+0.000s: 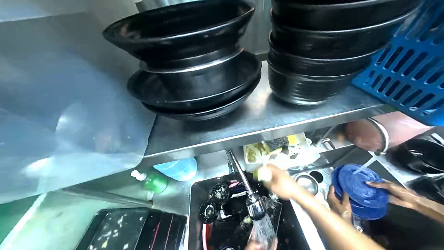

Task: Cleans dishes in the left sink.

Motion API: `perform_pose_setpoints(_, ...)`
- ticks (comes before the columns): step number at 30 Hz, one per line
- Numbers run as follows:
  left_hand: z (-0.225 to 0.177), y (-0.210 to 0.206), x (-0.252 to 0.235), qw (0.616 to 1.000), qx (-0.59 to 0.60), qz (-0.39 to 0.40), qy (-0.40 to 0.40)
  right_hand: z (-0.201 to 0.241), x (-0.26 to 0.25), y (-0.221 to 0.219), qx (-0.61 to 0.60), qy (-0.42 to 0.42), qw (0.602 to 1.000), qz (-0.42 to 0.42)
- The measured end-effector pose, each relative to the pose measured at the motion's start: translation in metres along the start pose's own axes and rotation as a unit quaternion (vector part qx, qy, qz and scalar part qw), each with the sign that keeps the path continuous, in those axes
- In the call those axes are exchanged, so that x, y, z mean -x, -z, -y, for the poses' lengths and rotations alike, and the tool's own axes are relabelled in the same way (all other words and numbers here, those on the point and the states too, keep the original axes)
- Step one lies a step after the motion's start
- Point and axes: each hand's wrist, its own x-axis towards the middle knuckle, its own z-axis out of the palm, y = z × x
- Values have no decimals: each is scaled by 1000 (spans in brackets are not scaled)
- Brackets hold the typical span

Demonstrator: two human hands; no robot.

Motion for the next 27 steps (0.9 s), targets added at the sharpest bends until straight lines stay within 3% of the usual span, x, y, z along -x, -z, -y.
perform_pose_setpoints(3,10,-22,-12,998,38,-49,-16,-24,65,-79,85,-13,996,-8)
perform_pose_setpoints(7,8,-29,-15,998,-8,10,-61,-20,125,-135,71,6,994,79)
perform_pose_setpoints(11,5,-13,-5,996,-60,30,-52,-14,133,-146,52,49,990,118)
perform_pose_setpoints(14,11,2,12,999,-23,-16,-29,-26,117,-141,103,19,991,82)
perform_pose_setpoints(16,12,15,24,998,-2,-61,-11,-35,97,-128,151,-16,983,100)
perform_pose_setpoints(19,6,38,39,999,-7,-38,2,-36,78,-108,168,-67,977,116)
perform_pose_setpoints(21,-1,50,35,999,-35,-28,-3,-35,75,-103,36,-90,992,78)
perform_pose_setpoints(23,-3,56,28,995,-82,-60,3,-34,82,-106,-217,-124,967,42)
perform_pose_setpoints(25,-1,53,22,989,-104,-96,32,-26,90,-109,-438,-174,882,16)
perform_pose_setpoints(27,8,43,13,987,-110,-107,51,-20,95,-111,-582,-229,780,-1)
